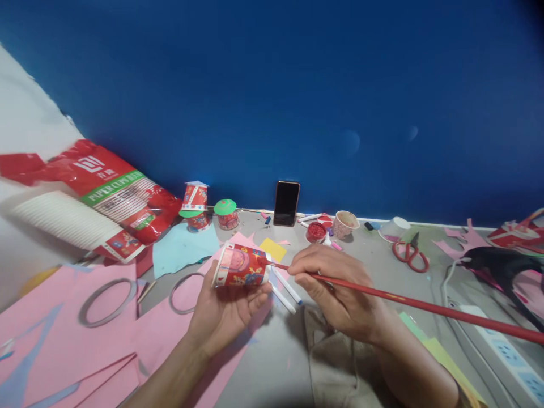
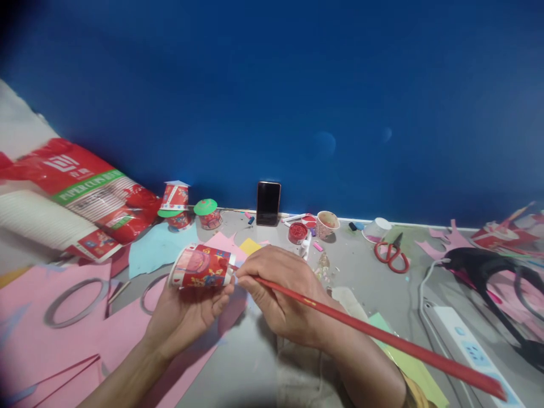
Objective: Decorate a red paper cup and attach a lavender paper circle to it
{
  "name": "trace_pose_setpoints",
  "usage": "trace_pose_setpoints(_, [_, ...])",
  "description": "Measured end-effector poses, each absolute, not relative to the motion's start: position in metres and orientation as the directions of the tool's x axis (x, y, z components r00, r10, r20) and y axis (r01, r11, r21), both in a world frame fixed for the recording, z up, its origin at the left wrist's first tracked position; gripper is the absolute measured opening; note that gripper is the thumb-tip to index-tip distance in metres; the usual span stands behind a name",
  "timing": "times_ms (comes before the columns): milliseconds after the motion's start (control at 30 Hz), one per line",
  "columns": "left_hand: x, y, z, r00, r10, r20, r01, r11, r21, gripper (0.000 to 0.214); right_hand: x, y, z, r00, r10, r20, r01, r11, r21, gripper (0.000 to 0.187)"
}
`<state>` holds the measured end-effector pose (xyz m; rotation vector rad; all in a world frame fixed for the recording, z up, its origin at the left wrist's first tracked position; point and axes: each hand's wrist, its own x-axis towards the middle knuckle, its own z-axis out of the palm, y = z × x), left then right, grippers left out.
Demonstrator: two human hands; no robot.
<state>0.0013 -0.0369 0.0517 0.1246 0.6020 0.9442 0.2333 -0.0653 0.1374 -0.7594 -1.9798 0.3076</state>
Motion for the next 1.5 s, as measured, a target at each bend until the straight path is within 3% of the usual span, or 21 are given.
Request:
trace_pose_setpoints(267, [0.008,-0.035,0.063,0.328,0.802,-0.5,-0.766,0.535,0.355,0.053,0.236,-0.068,0.14,-0.38,0.649,0.66,0.346,0.761,-0.549,0.017])
trace_pose_setpoints(500, [0.006,-0.036,0.059,0.397,0.764,-0.509,-0.728,0.599,0.332,0.06,0.233,-0.062,0.137,-0.358,0.623,0.696,0.375,0.778,-0.504,0.015])
trace_pose_setpoints(767, [0.003,-0.035,0.057,0.378,0.771,-0.513,-0.749,0.581,0.32,0.049,0.237,-0.061,0.139,-0.361,0.642,0.677,0.38,0.764,-0.521,0.014])
trace_pose_setpoints(1000, [0.008,-0.034,0.062,0.359,0.752,-0.553,-0.741,0.59,0.322,0.057,0.235,-0.058,0.134,-0.365,0.636,0.68,0.358,0.77,-0.529,0.015])
trace_pose_setpoints(1333, [0.007,-0.033,0.062,0.355,0.756,-0.55,-0.713,0.599,0.363,0.068,0.241,-0.061,0.134,-0.19,0.681,0.707,0.51,0.684,-0.522,0.019])
trace_pose_setpoints(1500, [0.008,-0.035,0.062,0.399,0.743,-0.537,-0.684,0.631,0.366,0.074,0.244,-0.048,0.119,-0.286,0.681,0.675,0.573,0.686,-0.449,0.018])
